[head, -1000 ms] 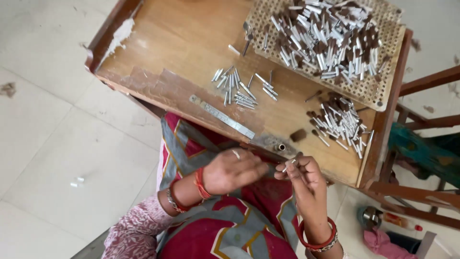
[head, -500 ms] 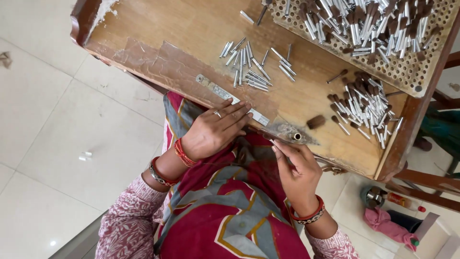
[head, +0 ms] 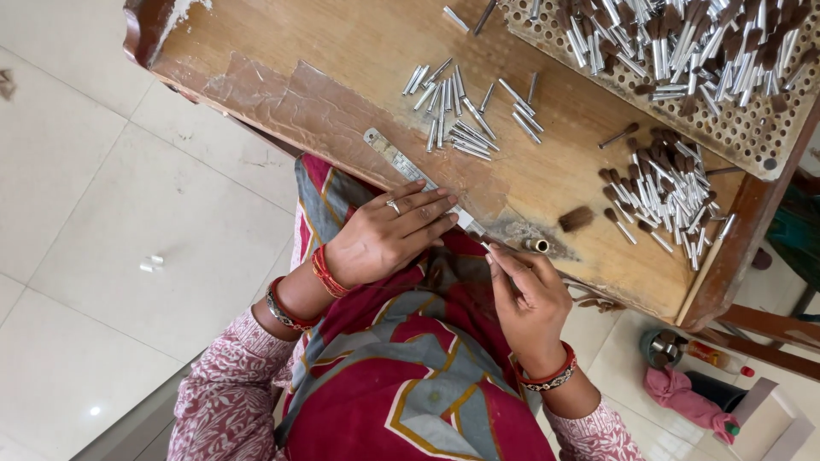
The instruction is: Assembling small industrial or makeup brushes by inserting bundles of bristles into metal tubes on a workspace.
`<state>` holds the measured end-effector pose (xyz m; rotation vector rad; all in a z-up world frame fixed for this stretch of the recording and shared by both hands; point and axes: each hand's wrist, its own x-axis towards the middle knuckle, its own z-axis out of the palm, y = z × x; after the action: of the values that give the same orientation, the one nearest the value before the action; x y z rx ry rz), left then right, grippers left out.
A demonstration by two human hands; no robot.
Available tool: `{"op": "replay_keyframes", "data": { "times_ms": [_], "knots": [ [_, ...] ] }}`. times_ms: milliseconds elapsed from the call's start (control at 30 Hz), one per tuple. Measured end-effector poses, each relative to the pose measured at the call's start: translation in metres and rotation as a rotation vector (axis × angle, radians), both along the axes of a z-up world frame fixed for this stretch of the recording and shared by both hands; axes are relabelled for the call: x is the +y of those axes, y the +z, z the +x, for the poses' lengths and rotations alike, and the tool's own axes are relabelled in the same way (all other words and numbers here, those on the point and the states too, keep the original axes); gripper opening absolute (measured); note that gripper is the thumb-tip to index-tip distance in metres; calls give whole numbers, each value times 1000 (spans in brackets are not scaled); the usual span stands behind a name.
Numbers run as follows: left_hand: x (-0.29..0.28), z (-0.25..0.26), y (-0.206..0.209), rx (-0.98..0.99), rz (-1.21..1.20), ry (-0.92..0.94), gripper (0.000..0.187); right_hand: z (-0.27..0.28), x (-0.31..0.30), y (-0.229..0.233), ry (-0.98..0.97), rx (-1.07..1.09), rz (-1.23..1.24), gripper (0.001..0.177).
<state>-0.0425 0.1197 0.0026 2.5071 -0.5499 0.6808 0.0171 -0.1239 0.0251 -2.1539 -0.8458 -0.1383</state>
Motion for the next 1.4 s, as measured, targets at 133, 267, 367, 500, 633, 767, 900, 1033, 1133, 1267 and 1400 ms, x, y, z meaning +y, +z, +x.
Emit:
{"op": "replay_keyframes", "data": {
  "times_ms": [133, 267, 367, 500, 633, 767, 900, 1033, 1133, 1267, 1400],
  "knots": [
    [0, 0, 0, 2, -6, 1, 42, 0, 1, -1, -2, 29, -12, 25],
    [-1, 0, 0, 0, -7, 6, 41, 1, 2, 0, 14, 30, -20, 26],
    [-1, 0, 0, 3, -6, 10, 41, 1, 3, 1, 19, 29, -38, 26],
    [-2, 0, 0, -2, -5, 23, 39, 2, 2, 2, 36, 60, -38, 22],
    [-6, -2, 3, -10, 7, 32, 38, 0, 5, 13, 17, 68, -105, 21],
    [-30, -9, 15, -10, -230, 129, 39, -2, -5, 0, 54, 326, 206, 20],
    [-67, -13, 5, 230, -925, 133, 33, -5, -26, -23, 96, 830, 548, 16],
    [-94, -6, -28, 381, -1322, -43, 22, -9, -30, -24, 74, 867, 616, 14],
    [-98, -2, -26, 448, -1476, -99, 18, -6, -36, -15, 37, 848, 527, 13],
    [-97, -1, -18, 477, -1428, -102, 17, -1, -42, 4, 79, 619, 447, 15],
    [-100, -3, -14, 571, -1297, -117, 16, 11, -42, 8, 166, 756, 520, 18]
  ]
}}
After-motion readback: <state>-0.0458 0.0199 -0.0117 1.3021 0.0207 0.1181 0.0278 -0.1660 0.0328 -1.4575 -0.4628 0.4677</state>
